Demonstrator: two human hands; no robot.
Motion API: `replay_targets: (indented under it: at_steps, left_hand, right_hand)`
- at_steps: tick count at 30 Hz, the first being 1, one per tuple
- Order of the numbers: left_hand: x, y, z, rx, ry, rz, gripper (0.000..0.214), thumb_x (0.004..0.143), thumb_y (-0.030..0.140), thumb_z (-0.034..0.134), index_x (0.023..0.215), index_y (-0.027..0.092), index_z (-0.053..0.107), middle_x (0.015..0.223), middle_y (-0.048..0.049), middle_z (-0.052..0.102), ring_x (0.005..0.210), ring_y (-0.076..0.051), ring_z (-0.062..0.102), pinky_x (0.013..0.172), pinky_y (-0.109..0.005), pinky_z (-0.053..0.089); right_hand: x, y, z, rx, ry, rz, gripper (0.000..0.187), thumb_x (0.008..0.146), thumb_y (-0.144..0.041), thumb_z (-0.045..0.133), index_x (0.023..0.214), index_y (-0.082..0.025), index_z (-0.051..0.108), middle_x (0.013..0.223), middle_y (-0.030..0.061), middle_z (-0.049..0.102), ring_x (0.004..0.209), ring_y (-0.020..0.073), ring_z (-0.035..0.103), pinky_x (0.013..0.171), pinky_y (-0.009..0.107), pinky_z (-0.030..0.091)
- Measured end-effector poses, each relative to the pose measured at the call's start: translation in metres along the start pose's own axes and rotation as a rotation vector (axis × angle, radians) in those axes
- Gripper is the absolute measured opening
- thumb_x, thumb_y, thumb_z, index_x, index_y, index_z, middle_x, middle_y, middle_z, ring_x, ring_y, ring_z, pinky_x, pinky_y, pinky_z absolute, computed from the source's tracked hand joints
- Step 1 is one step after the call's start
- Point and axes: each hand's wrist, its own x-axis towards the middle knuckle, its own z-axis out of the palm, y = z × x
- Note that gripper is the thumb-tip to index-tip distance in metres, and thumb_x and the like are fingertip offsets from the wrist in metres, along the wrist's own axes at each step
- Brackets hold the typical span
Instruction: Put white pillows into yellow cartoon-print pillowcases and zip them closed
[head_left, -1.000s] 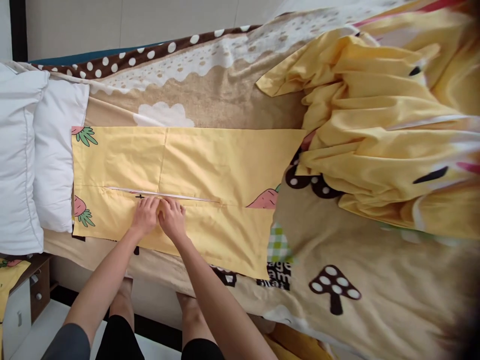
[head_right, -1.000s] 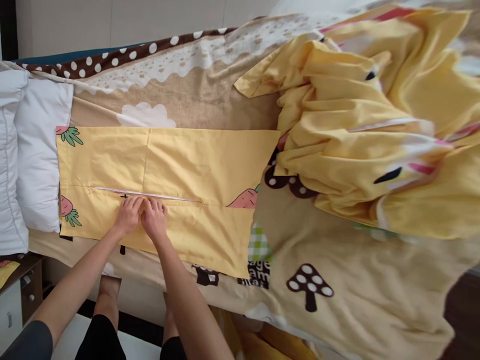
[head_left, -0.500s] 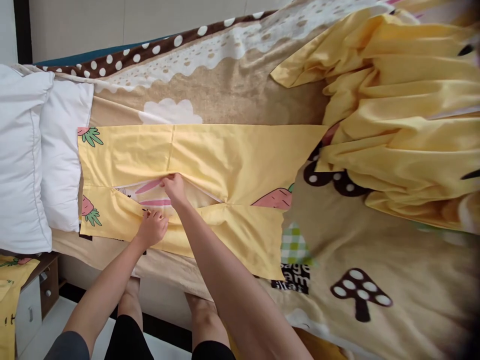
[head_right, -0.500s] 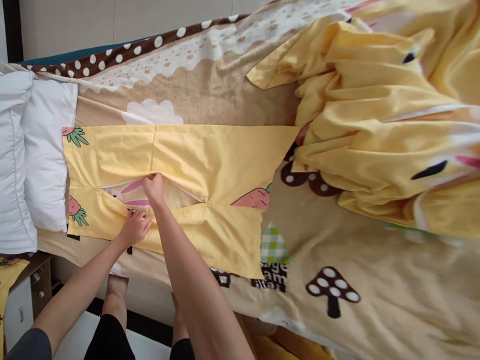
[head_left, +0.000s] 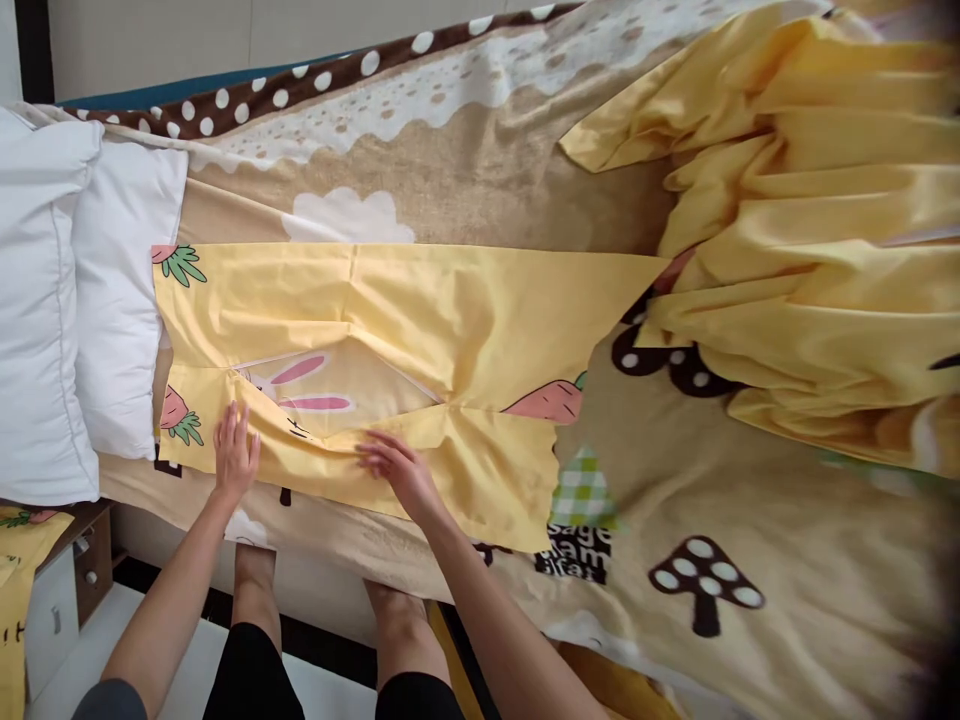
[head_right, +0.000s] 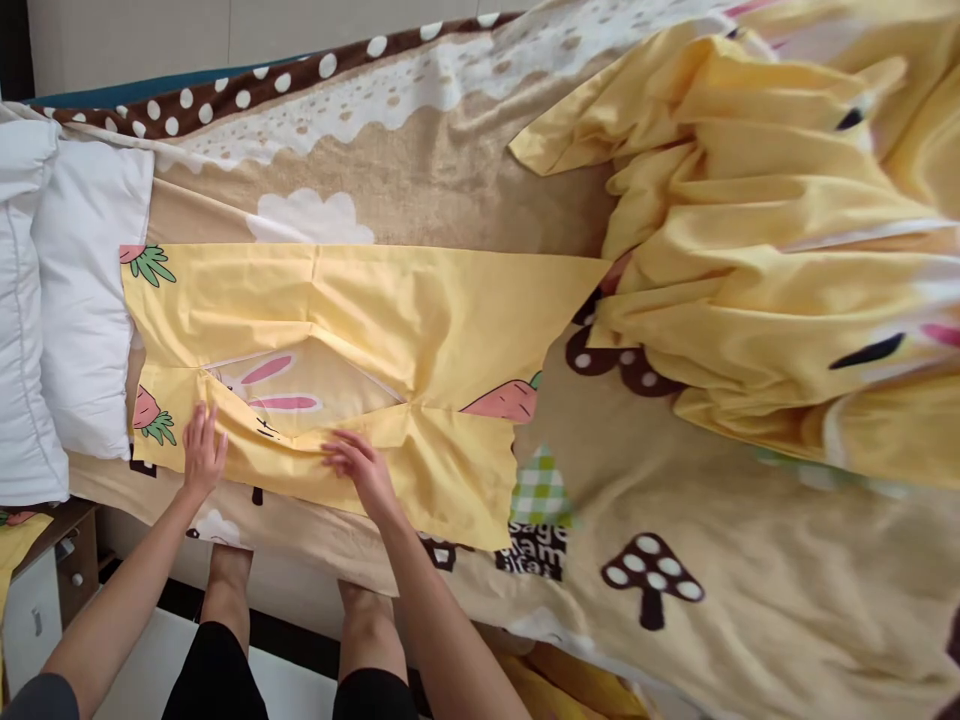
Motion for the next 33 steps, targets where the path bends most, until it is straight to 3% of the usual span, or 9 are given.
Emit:
replay_targets:
  at_steps: [3, 6, 11, 16, 19, 21, 24, 29, 33]
  left_hand:
    - [-0.033, -0.052, -0.005, 0.171, -0.178, -0.148, 0.055, 0.098, 0.042, 0.038, 0.149, 0.019, 0.039, 0.157, -0.0161, 0.033, 0.147, -0.031, 0.025, 0.117, -0.056, 0.021]
    - [-0.067, -0.094, -0.016, 0.239, -0.105, -0.419, 0.063, 0.096, 0.045, 0.042, 0.15, 0.014, 0.035, 0.158, -0.0206, 0.029, 0.147, -0.035, 0.024, 0.113, -0.06, 0.026]
    - [-0.076, -0.103, -0.031, 0.185, 0.122, -0.538, 0.055, 0.092, 0.035, 0.043, 0.139, 0.006, 0.046, 0.144, -0.0251, 0.045, 0.137, -0.034, 0.04, 0.111, -0.054, 0.033]
    - [0.0, -0.031, -0.025, -0.033, 0.255, -0.106, 0.049, 0.096, 0.033, 0.037, 0.138, 0.01, 0.047, 0.139, -0.0223, 0.052, 0.137, -0.025, 0.043, 0.114, -0.043, 0.033]
    - [0.069, 0.03, -0.019, -0.053, 0.098, 0.102, 0.053, 0.099, 0.035, 0.032, 0.147, 0.015, 0.038, 0.154, -0.0178, 0.037, 0.148, -0.023, 0.025, 0.119, -0.044, 0.024]
    - [0.112, 0.065, -0.015, 0.009, -0.049, 0.143, 0.056, 0.1, 0.039, 0.029, 0.153, 0.021, 0.029, 0.161, -0.012, 0.024, 0.151, -0.024, 0.013, 0.121, -0.051, 0.014]
    - [0.162, 0.095, -0.012, 0.083, -0.279, 0.223, 0.058, 0.1, 0.044, 0.027, 0.155, 0.028, 0.02, 0.165, -0.0052, 0.012, 0.152, -0.025, 0.007, 0.118, -0.06, 0.011]
    - [0.204, 0.083, -0.022, 0.195, -0.371, 0.246, 0.056, 0.1, 0.044, 0.028, 0.154, 0.031, 0.02, 0.165, -0.0022, 0.012, 0.152, -0.026, 0.006, 0.116, -0.066, 0.004]
    - [0.23, 0.041, -0.035, 0.207, -0.201, 0.065, 0.06, 0.098, 0.045, 0.033, 0.155, 0.03, 0.02, 0.165, -0.0057, 0.007, 0.152, -0.032, 0.001, 0.114, -0.07, 0.0]
  right_hand:
    - [-0.031, 0.046, -0.056, 0.087, 0.103, 0.16, 0.049, 0.06, -0.063, 0.063, 0.091, -0.025, 0.065, 0.097, 0.0115, 0.074, 0.093, 0.0289, 0.07, 0.073, 0.041, 0.055]
    - [-0.056, 0.069, -0.107, 0.055, 0.286, 0.236, 0.045, 0.054, -0.064, 0.059, 0.076, -0.026, 0.062, 0.086, 0.0123, 0.074, 0.086, 0.0305, 0.071, 0.073, 0.045, 0.055]
    - [-0.072, 0.06, -0.135, -0.208, 0.67, 0.208, 0.028, 0.053, -0.052, 0.057, 0.058, -0.024, 0.057, 0.05, 0.0054, 0.058, 0.058, 0.0262, 0.06, 0.057, 0.04, 0.047]
    - [-0.022, 0.009, -0.078, -0.419, 0.747, -0.121, 0.032, 0.07, -0.051, 0.05, 0.071, -0.021, 0.062, 0.076, 0.0093, 0.068, 0.081, 0.0267, 0.062, 0.079, 0.04, 0.048]
    - [0.023, -0.038, -0.019, -0.55, 0.636, -0.345, 0.04, 0.08, -0.046, 0.051, 0.108, -0.022, 0.067, 0.128, 0.0092, 0.063, 0.124, 0.0253, 0.052, 0.106, 0.04, 0.035]
    - [0.05, -0.068, 0.017, -0.857, 0.452, -0.591, 0.054, 0.091, -0.043, 0.04, 0.139, -0.02, 0.049, 0.151, 0.0109, 0.044, 0.141, 0.0248, 0.036, 0.113, 0.046, 0.026]
    - [0.082, -0.105, 0.049, -1.191, 0.054, -0.745, 0.057, 0.099, -0.043, 0.026, 0.152, -0.021, 0.029, 0.16, 0.0079, 0.028, 0.148, 0.0214, 0.023, 0.116, 0.049, 0.022]
    - [0.124, -0.146, 0.016, -1.437, -0.145, -0.761, 0.061, 0.099, -0.05, 0.028, 0.154, -0.024, 0.023, 0.163, 0.0064, 0.019, 0.15, 0.0243, 0.016, 0.118, 0.057, 0.012]
    - [0.134, -0.163, -0.058, -1.438, 0.12, -0.699, 0.062, 0.099, -0.051, 0.028, 0.154, -0.023, 0.024, 0.164, 0.0109, 0.014, 0.15, 0.0257, 0.014, 0.114, 0.059, 0.01]
